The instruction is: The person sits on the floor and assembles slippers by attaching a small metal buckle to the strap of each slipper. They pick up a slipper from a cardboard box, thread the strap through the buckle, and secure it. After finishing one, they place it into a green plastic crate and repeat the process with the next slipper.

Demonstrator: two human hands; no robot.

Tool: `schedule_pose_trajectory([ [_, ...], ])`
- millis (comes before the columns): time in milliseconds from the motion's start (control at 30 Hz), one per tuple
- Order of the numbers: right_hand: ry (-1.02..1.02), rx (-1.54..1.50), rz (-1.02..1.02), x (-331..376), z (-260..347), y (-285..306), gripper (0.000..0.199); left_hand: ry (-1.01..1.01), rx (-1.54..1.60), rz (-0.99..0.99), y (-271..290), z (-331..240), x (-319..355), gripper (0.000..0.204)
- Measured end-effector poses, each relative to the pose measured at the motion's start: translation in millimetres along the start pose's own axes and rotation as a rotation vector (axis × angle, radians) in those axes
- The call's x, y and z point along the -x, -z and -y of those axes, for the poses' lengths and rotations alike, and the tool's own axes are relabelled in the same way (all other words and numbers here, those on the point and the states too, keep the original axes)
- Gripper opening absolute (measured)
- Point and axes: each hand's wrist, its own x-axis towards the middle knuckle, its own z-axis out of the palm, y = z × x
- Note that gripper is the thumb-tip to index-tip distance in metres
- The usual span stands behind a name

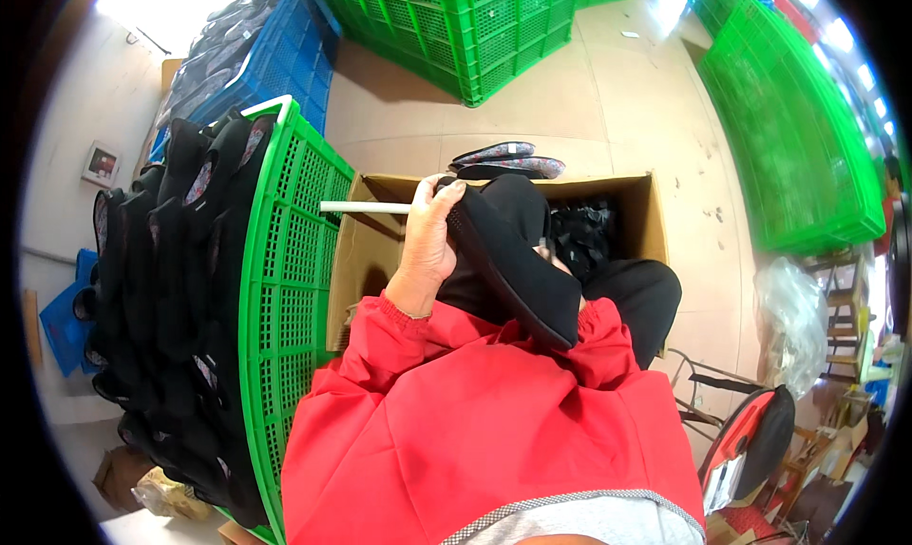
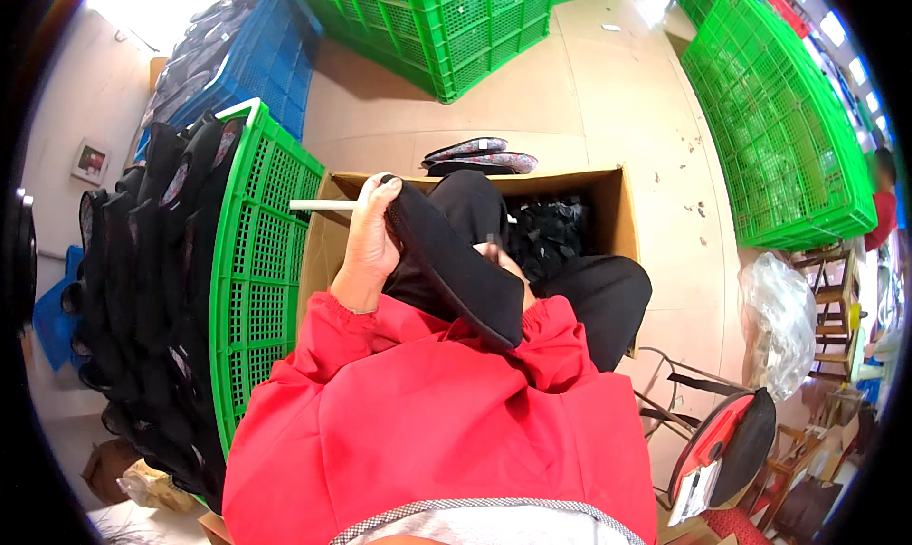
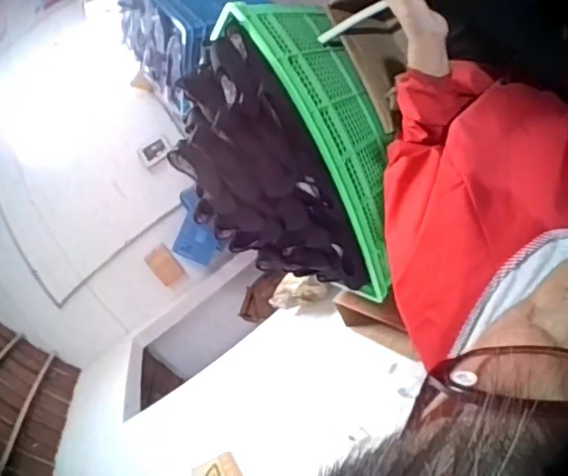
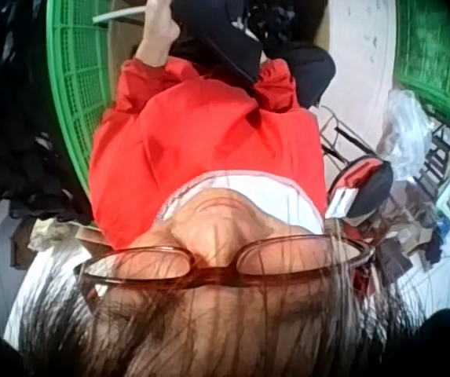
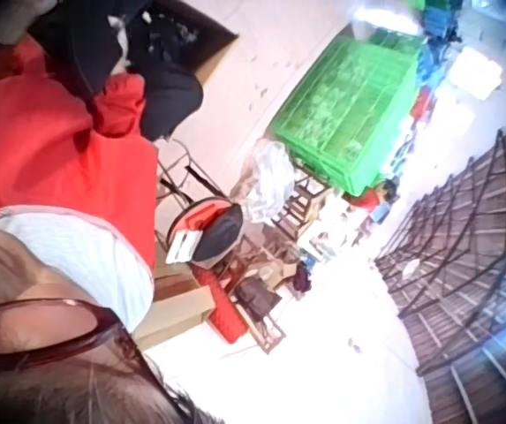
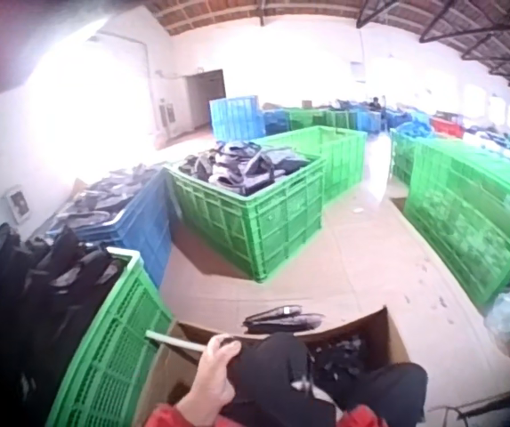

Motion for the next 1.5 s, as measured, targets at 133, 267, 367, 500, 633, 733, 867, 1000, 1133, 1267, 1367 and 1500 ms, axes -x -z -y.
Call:
schedule_pose_trajectory([
  [133, 0.193, 0.154, -0.273, 17.8, 30.6, -12.0, 0.039, -0.086, -0.082, -0.207, 1.4, 1.2, 0.3, 0.032],
  [267, 0.324, 0.093, -0.313, 36.8, 46.6, -48.9, 0.036, -0.104, -0.144, -0.359, 15.5, -4.6, 4.9, 0.029],
  [367, 0.487, 0.155, -0.485, 24.8, 37.0, 2.8, 0.019, -0.126, -0.379, -0.369, -4.8, 1.4, 12.2, 0.038],
  [500, 0.652, 0.873, -0.598, 20.0, 45.1, 6.0, 0.018, -0.070, -0.269, -0.168, -14.1, -1.4, 35.6, 0.046],
  [633, 0.672, 0.734, -0.931, 27.6, 52.5, 36.8, 0.020, 0.036, -0.319, 0.192, -5.2, -7.3, 58.0, 0.044],
  [733, 0.909, 1.443, -0.919, 38.7, 59.6, 97.4, 0.014, 0.294, -0.415, 0.287, 3.1, -12.4, 65.5, 0.050],
  [867, 0.846, 1.201, -0.704, 45.2, 38.8, 121.1, 0.015, 0.231, -0.326, 0.396, 12.3, -4.1, 68.0, 0.041],
  [1000, 0.401, 0.364, -0.636, 51.3, -0.6, 61.9, 0.024, -0.152, -0.461, 0.319, -4.9, -76.2, 94.2, 0.036],
  [1133, 0.309, 0.076, -0.857, 58.6, 4.6, 57.3, 0.032, -1.157, -1.306, -0.211, 0.2, -195.3, 122.7, 0.044],
  [1267, 0.271, 0.085, -0.897, 59.3, 5.4, 66.6, 0.030, -1.911, -1.699, -0.727, 17.3, -325.8, 168.0, 0.051],
  [1367, 0.221, 0.115, -0.855, 51.2, -3.2, 73.3, 0.028, -2.184, -1.864, -1.023, 42.9, -433.9, 189.5, 0.045],
  [1500, 0.191, 0.169, -0.862, 48.4, -7.3, 85.2, 0.029, -2.275, -2.009, -1.230, 73.0, -529.4, 205.1, 0.042],
])
